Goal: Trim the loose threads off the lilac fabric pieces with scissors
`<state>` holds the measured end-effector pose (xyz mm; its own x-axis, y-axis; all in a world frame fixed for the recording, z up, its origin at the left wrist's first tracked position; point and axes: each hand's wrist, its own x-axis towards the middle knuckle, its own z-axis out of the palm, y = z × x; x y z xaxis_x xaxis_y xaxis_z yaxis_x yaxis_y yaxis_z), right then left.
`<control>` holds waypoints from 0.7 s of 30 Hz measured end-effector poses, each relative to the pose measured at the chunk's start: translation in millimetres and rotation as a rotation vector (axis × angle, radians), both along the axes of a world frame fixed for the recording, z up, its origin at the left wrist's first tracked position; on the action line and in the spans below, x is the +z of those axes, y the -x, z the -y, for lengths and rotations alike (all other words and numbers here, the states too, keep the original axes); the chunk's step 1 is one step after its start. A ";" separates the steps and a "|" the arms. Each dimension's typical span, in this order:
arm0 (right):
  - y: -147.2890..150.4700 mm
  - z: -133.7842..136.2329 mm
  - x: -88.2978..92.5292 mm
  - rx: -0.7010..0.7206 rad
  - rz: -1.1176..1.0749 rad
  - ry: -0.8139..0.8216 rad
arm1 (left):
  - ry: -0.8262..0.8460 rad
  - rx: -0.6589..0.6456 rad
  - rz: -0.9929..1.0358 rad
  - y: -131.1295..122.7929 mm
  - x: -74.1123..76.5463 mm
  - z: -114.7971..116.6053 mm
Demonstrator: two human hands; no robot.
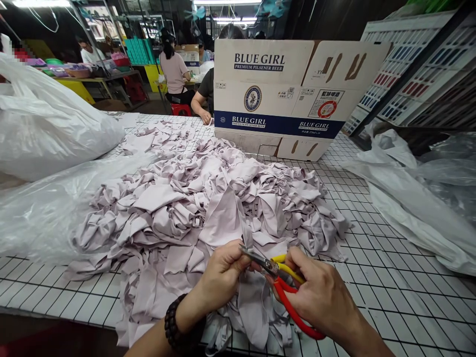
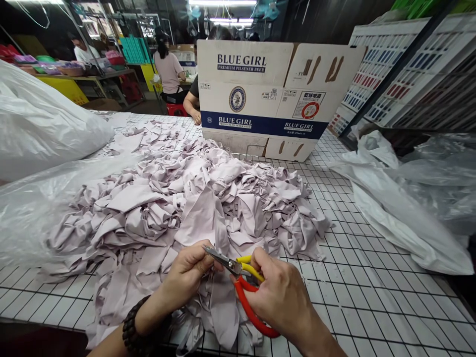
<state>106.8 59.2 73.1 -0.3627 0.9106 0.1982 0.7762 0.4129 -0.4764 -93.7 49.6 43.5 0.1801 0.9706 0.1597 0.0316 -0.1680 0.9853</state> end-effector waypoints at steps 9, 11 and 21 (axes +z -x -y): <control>-9.3 -17.2 -24.0 -0.224 -0.950 0.919 | -0.058 0.036 -0.076 -12.9 -6.5 4.8; 7.4 -19.6 -31.0 -0.201 -1.043 1.006 | -0.102 -0.010 -0.082 -21.9 -9.9 13.1; 21.7 -26.8 -45.4 -0.196 -1.184 0.898 | -0.205 0.364 -0.587 23.5 23.1 -7.9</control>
<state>85.0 86.1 27.7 -0.2570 0.8990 -0.3547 -0.2229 -0.4122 -0.8834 -117.1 57.4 66.7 -0.0372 0.9463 0.3212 0.6355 -0.2256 0.7384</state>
